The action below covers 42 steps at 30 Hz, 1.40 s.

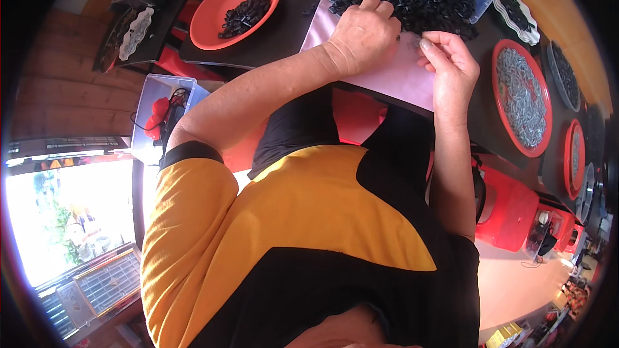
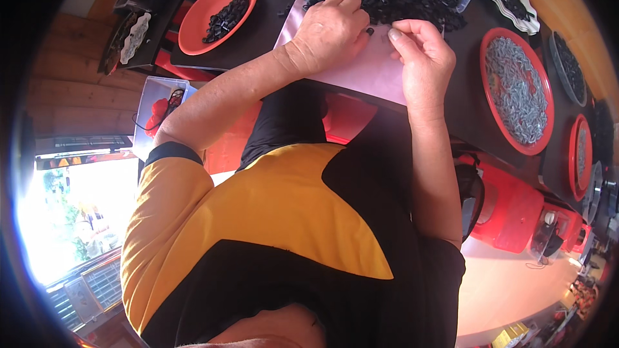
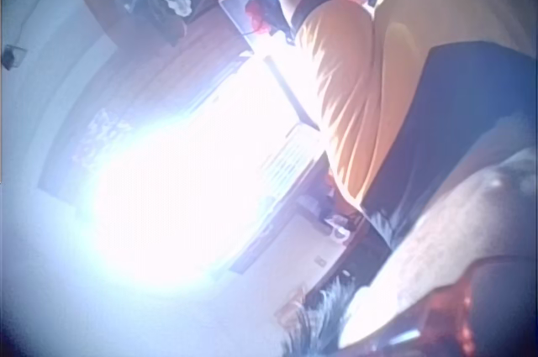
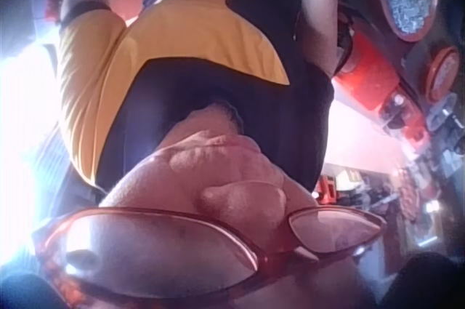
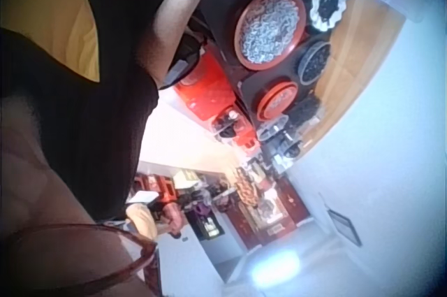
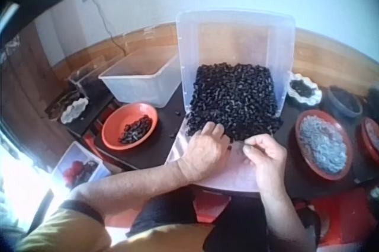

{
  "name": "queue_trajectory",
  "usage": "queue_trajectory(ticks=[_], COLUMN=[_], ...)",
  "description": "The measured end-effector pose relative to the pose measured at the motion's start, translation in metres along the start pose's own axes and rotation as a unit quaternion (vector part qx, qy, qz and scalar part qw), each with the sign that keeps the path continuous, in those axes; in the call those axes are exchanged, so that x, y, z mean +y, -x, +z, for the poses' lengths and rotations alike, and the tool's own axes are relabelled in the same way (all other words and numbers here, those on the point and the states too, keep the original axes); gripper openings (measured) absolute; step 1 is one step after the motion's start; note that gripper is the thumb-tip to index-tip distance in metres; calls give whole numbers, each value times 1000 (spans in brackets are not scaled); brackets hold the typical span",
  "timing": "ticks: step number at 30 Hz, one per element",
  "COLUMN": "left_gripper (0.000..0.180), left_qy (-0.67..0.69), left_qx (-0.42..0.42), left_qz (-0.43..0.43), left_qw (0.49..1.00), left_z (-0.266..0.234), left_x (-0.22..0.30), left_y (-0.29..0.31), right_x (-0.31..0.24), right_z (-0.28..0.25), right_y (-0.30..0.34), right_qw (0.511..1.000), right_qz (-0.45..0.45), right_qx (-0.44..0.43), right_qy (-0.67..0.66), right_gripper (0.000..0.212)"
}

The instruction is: The person assembles components by inserting small metal pins into plastic pieces by hand and placing the assembled parts into a bowl.

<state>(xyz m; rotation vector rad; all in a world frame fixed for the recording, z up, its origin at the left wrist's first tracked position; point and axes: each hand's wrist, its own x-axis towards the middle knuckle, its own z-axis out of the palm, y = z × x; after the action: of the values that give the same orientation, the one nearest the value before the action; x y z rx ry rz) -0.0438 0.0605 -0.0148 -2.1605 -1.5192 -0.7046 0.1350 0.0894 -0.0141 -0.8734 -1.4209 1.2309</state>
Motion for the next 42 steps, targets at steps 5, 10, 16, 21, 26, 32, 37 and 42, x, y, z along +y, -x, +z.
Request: queue_trajectory(ticks=[5,10,16,21,26,32,37,42], left_gripper=[15,12,10,12,9,15,22,23], left_qy=[40,41,-42,-94,-35,345,468,504], left_qx=[-20,1,-31,-26,-1,-43,-91,-106], left_qz=[-10,-9,88,143,114,-122,-229,-238], left_qw=[999,999,995,985,993,930,849,823], left_z=[1,3,1,-1,1,-25,-28,-28], left_x=[3,6,6,6,1,15,17,19], left_y=[2,-1,-1,-2,-4,-1,6,12], right_x=[0,0,0,0,1,-2,-7,-6], right_z=[-1,-1,0,-1,-1,-2,-2,1], right_y=[1,1,2,3,2,3,0,0], right_qw=[1000,1000,999,999,999,996,992,992], right_qz=[-5,-8,-16,-15,-15,5,46,29], right_qx=[3,6,8,9,9,-57,-80,-90], right_qy=[-10,-20,-34,-33,-35,-71,-85,-78], right_gripper=[9,9,9,9,9,9,9,10])
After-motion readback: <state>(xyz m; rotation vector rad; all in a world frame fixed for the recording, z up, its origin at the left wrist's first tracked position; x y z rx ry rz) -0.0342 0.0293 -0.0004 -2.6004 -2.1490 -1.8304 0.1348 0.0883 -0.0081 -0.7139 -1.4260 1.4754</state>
